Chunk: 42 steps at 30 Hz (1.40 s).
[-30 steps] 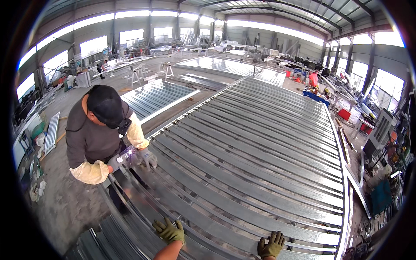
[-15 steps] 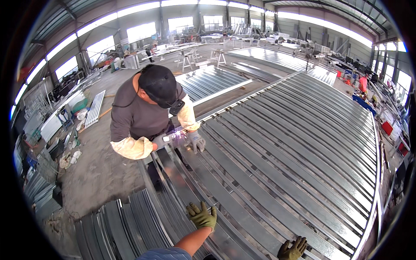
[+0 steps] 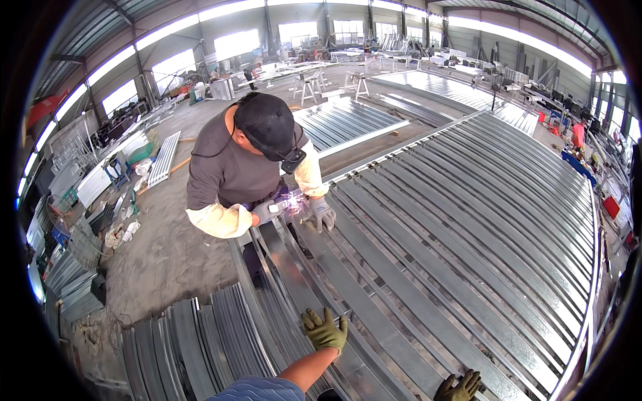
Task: The person welds metal bars onto a large metal frame using a welding torch, creating bright sparks. They reposition the frame and continue welding different sections. Another worker is seen welding nearby.
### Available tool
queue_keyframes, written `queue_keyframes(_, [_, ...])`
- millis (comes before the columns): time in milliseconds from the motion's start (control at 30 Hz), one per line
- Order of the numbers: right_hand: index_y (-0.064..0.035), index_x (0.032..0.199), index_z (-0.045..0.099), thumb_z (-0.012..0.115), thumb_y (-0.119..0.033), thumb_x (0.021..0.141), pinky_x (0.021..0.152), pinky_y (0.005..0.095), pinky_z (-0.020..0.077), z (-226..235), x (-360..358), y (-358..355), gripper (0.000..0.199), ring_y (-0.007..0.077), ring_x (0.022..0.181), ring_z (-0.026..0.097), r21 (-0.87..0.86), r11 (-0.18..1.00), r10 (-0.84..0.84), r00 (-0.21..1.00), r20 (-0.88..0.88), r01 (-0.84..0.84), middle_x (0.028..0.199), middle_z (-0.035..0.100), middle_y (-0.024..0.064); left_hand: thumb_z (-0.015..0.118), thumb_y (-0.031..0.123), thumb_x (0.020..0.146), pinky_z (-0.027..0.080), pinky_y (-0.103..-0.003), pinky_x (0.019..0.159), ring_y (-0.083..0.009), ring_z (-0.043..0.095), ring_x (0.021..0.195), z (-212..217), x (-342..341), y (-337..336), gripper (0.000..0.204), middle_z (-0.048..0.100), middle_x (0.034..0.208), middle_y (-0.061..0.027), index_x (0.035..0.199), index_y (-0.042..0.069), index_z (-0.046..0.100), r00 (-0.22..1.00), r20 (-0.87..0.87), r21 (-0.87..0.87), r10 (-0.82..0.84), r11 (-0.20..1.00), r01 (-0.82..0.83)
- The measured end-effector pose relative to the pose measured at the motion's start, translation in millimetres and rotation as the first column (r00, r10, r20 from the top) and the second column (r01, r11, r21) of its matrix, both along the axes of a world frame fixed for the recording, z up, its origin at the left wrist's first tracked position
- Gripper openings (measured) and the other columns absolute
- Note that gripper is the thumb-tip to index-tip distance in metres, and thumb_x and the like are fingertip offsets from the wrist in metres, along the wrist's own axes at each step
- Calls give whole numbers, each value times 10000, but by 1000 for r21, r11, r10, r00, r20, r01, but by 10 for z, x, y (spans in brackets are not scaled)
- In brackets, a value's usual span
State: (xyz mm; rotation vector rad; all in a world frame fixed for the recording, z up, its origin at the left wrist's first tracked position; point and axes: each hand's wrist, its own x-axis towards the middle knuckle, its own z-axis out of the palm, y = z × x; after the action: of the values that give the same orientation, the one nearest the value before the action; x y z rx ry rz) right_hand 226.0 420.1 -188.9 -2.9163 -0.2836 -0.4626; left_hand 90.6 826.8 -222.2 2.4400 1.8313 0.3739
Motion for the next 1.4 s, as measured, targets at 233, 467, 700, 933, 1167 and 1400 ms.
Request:
queue_keyframes(233, [-58, 1481, 596, 642, -451, 993, 1254, 582, 336, 80, -19, 16, 628, 459, 1473, 482, 11, 1000, 9, 1000, -26, -9, 1480, 615, 268, 537, 676, 987, 238, -623, 1259, -549, 287, 1539, -59, 2, 2, 739, 392, 1653, -318, 1526, 177, 615, 1000, -4, 74, -1, 997, 1])
queue_keyframes(467, [-61, 1472, 595, 655, -439, 991, 1242, 598, 347, 87, -18, 19, 615, 460, 1462, 492, 17, 1000, 14, 1000, -11, -13, 1458, 630, 262, 544, 678, 982, 250, -625, 1254, -545, 298, 1531, -60, 16, -2, 730, 408, 1642, -306, 1507, 179, 637, 1000, -12, 88, 0, 996, 1])
queue_keyframes(700, [-41, 1437, 624, 676, -413, 982, 1201, 621, 397, 138, -26, 59, 589, 482, 1415, 535, 7, 999, 32, 998, 60, -32, 1426, 645, 280, 527, 674, 994, 254, -619, 1245, -537, 280, 1534, -19, 21, -6, 722, 397, 1637, -287, 1503, 177, 646, 1000, -1, 70, -1, 998, 1])
queue_keyframes(933, [-41, 1419, 640, 677, -411, 980, 1197, 626, 396, 80, -4, 62, 576, 492, 1407, 536, 19, 1000, 21, 998, 66, -22, 1432, 638, 283, 508, 683, 996, 282, -651, 1212, -538, 305, 1517, -4, 16, 1, 737, 385, 1649, -297, 1505, 167, 641, 1000, -21, 87, -1, 996, 3])
queue_keyframes(1167, [-63, 1446, 623, 660, -426, 997, 1186, 646, 399, -95, 38, -34, 578, 506, 1427, 509, 7, 1000, 27, 998, 47, -28, 1468, 611, 289, 442, 702, 1019, 178, -636, 1270, -549, 193, 1586, 67, 28, 3, 783, 293, 1716, -306, 1616, 200, 510, 999, -53, -106, -12, 994, 6])
queue_keyframes(1400, [-57, 1453, 615, 649, -419, 1010, 1166, 667, 412, -62, 24, 4, 573, 505, 1425, 514, 13, 999, 49, 996, 70, -50, 1470, 614, 283, 463, 682, 1022, 256, -650, 1224, -563, 303, 1509, 30, 7, -20, 755, 368, 1653, -323, 1545, 154, 595, 999, -50, 45, -21, 999, 23])
